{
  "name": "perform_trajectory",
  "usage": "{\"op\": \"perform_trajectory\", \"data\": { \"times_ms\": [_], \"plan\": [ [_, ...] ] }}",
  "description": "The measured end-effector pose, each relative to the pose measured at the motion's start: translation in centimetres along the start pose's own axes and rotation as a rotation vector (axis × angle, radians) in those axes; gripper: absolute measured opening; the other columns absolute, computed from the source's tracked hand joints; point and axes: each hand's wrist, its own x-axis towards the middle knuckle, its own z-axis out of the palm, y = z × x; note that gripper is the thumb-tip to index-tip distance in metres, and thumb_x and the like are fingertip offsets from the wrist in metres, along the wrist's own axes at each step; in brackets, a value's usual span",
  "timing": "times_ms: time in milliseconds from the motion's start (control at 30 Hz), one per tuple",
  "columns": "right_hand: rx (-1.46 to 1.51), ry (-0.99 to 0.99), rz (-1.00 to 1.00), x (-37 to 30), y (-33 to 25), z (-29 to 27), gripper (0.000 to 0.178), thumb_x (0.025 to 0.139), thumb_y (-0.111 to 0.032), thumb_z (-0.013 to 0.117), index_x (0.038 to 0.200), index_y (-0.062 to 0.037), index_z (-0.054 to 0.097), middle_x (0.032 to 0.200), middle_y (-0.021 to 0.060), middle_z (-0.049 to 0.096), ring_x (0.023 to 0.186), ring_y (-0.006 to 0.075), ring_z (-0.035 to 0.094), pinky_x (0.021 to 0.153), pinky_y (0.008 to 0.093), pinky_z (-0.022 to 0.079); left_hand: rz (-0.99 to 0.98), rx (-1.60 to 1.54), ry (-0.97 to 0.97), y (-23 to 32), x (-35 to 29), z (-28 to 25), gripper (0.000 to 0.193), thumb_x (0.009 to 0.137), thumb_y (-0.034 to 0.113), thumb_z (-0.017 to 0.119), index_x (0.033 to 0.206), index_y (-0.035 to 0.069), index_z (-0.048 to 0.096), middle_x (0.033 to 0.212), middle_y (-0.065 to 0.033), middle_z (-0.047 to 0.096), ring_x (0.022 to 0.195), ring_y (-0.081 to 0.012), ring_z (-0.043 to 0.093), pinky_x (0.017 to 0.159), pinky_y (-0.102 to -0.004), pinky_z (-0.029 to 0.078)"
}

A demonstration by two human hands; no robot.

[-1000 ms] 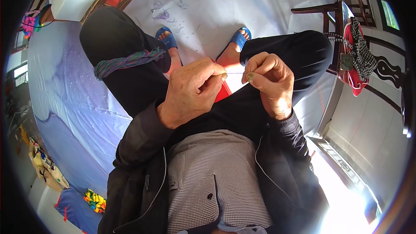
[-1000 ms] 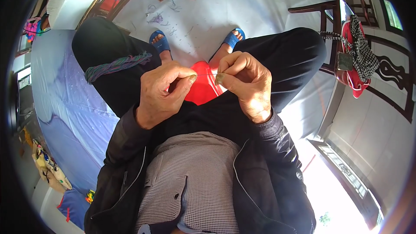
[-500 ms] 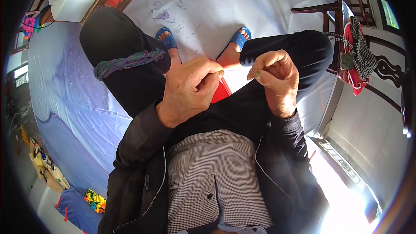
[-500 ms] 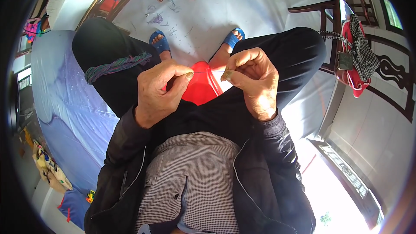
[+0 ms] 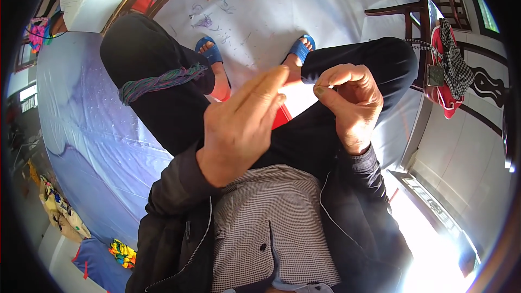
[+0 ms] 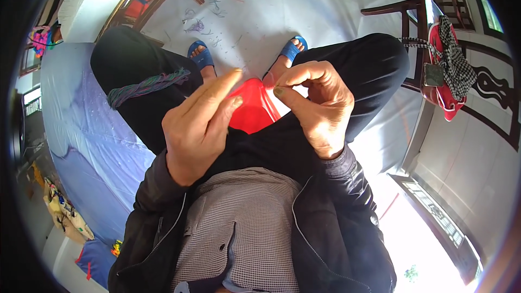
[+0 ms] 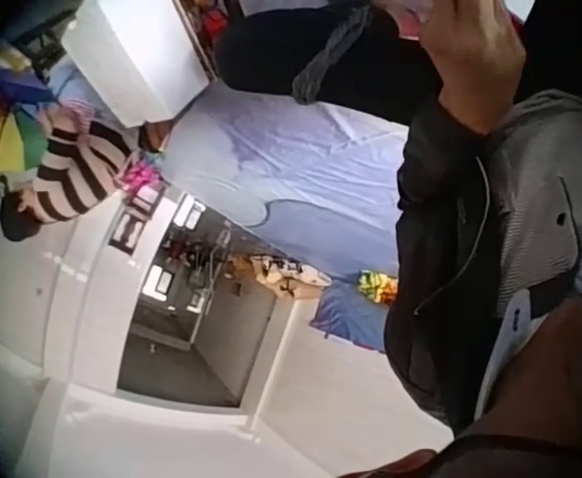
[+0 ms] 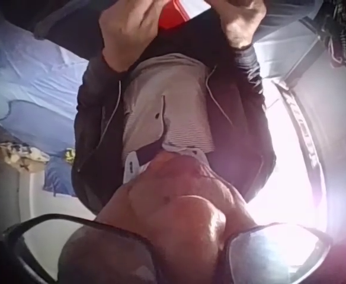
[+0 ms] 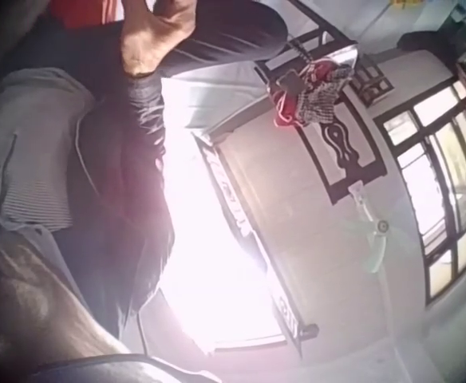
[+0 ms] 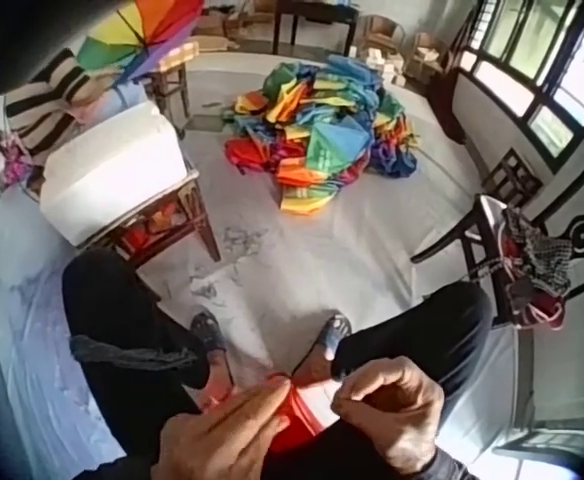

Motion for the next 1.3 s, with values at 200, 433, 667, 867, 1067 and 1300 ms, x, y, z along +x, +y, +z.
{"op": "perform_trajectory", "data": {
  "times_ms": [200,433,667,867,1067,1300],
  "plan": [
    [-0.103,-0.038,-0.103,-0.1,0.5,0.9,0.035,0.079,0.025,0.066,0.102,-0.0011,0.062,0.095,0.0112,0.068,0.091,0.0178,0.067,0.081,0.0304,0.055,-0.481,-0.634,-0.244,0.2,0.4,1.8,0.031,0.09,-0.003,0.07,0.121,-0.001,0.067,0.099,-0.0153,0.075,0.083,-0.0254,0.075,0.066,-0.0316,0.058],
    [0.107,0.079,0.085,-0.5,0.4,1.0,0.029,0.085,0.021,0.066,0.104,0.0001,0.062,0.099,0.0137,0.071,0.087,0.0165,0.067,0.08,0.0303,0.056,-0.159,-0.452,-0.091,-1.6,0.1,3.0,0.012,0.089,-0.002,0.073,0.099,0.0,0.068,0.086,-0.0109,0.071,0.07,-0.0222,0.07,0.06,-0.0312,0.054],
    [0.092,0.126,0.109,-0.3,0.4,1.0,0.025,0.088,0.018,0.066,0.106,0.0016,0.061,0.099,0.0148,0.072,0.084,0.017,0.068,0.078,0.0301,0.057,-0.167,-0.43,-0.061,-1.5,0.0,3.1,0.008,0.087,-0.002,0.073,0.093,0.0,0.067,0.08,-0.0094,0.067,0.064,-0.0206,0.065,0.057,-0.0311,0.05],
    [0.11,0.141,0.131,-0.2,0.5,0.5,0.023,0.09,0.014,0.07,0.11,0.0048,0.064,0.097,0.0111,0.072,0.088,0.0145,0.07,0.079,0.0281,0.058,-0.212,-0.453,-0.082,-1.6,0.0,2.4,0.008,0.087,-0.003,0.073,0.092,0.0,0.068,0.079,-0.0086,0.066,0.062,-0.0174,0.065,0.056,-0.0297,0.049],
    [-0.117,0.005,0.049,-0.6,0.2,1.1,0.012,0.098,0.008,0.063,0.111,0.0069,0.063,0.097,0.0133,0.071,0.084,0.0163,0.067,0.076,0.0282,0.056,-0.165,-0.436,-0.04,-2.0,-0.2,2.5,0.008,0.086,-0.003,0.073,0.092,-0.001,0.069,0.078,-0.0077,0.067,0.06,-0.0146,0.063,0.055,-0.0284,0.048],
    [-0.29,-0.094,0.05,-0.5,0.3,0.6,0.002,0.097,0.005,0.065,0.098,0.0054,0.067,0.089,0.0073,0.069,0.077,0.0122,0.066,0.071,0.025,0.053,-0.16,-0.421,-0.049,-1.5,0.1,2.1,0.009,0.086,-0.004,0.073,0.092,0.0,0.069,0.077,-0.0074,0.067,0.06,-0.0148,0.063,0.055,-0.0281,0.049]
  ]
}}
